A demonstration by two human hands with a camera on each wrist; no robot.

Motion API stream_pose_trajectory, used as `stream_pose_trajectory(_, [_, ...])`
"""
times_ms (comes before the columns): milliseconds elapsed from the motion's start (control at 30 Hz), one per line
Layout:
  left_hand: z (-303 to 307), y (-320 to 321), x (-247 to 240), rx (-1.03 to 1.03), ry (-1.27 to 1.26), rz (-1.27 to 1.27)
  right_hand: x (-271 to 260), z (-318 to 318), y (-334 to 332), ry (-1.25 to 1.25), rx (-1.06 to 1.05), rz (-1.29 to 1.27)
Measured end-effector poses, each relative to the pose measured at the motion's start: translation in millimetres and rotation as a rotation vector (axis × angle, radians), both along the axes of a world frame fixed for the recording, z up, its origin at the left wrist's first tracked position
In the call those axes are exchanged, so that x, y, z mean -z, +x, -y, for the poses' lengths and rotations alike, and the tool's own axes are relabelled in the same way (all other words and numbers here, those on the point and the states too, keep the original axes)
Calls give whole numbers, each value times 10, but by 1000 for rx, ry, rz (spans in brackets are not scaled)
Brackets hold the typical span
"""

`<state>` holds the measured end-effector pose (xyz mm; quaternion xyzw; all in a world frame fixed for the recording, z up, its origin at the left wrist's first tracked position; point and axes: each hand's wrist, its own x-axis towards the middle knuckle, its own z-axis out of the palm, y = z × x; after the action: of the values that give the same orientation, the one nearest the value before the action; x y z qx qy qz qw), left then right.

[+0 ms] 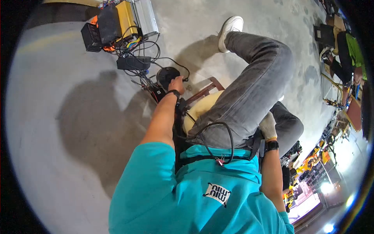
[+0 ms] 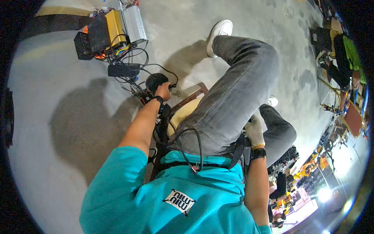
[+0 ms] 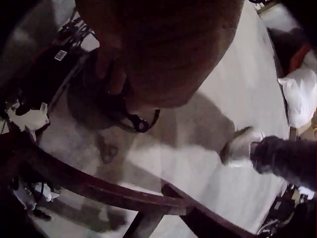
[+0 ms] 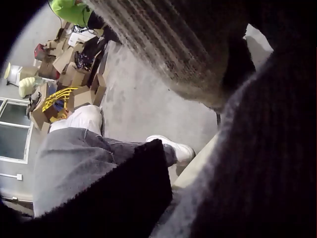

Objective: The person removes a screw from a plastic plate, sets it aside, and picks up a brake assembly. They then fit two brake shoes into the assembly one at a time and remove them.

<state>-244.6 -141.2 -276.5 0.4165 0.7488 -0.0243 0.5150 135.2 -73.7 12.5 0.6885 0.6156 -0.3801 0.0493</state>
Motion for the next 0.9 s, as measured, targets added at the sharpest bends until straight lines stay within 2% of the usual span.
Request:
stream_pose_trajectory(67, [-165,21,-257,231,-22,-15,108,92,157,49,-41,4])
stream_pose_trajectory(100, [-278,30,-432,257,-111,-4,235,162,290,119,-80,-4])
stream_pose_trajectory(133, [-273,58,-381,260,-113,-11,474,269,620,143,-236,161])
stream_pose_trajectory(200, [-233,73,-138,317,-119,12,429,281,633,88,-296,233])
stream_pose_trajectory(233, [-216,69,20,316,-116,-11,407,275,618,88,-279,173])
stream_pose_trajectory(267, [-192,79,115,322,-118,-27,315,256,466,93,-135,72])
stream_pose_trajectory(300, [-293,71,-53,387,-153,-39,253,261,393,64,-89,87])
stream_pose_trajectory(400, [-400,89,-77,433,-221,-29,128,273,330,21,-43,118])
stream_pose_trajectory(500, [-328,177,138,435,-182,-151,192,219,279,53,-107,117])
stream_pose_trajectory(533, [-377,132,127,440,-185,-155,178,260,339,75,-169,133])
stream_pose_trajectory(600, [-400,159,101,415,-276,-164,309,374,582,47,-166,205])
stream_pose_trajectory(700, [-353,58,71,408,-203,-140,319,363,670,-24,-155,198])
stream_pose_trajectory(767, [-387,4,84,413,-167,-121,325,256,672,-14,-272,172])
stream_pose_trajectory(833, [-474,-76,-106,333,-218,-24,396,263,695,-34,-239,177])
stream_pose_trajectory(900, [-456,-131,-182,305,-161,-13,346,159,553,-46,-162,222])
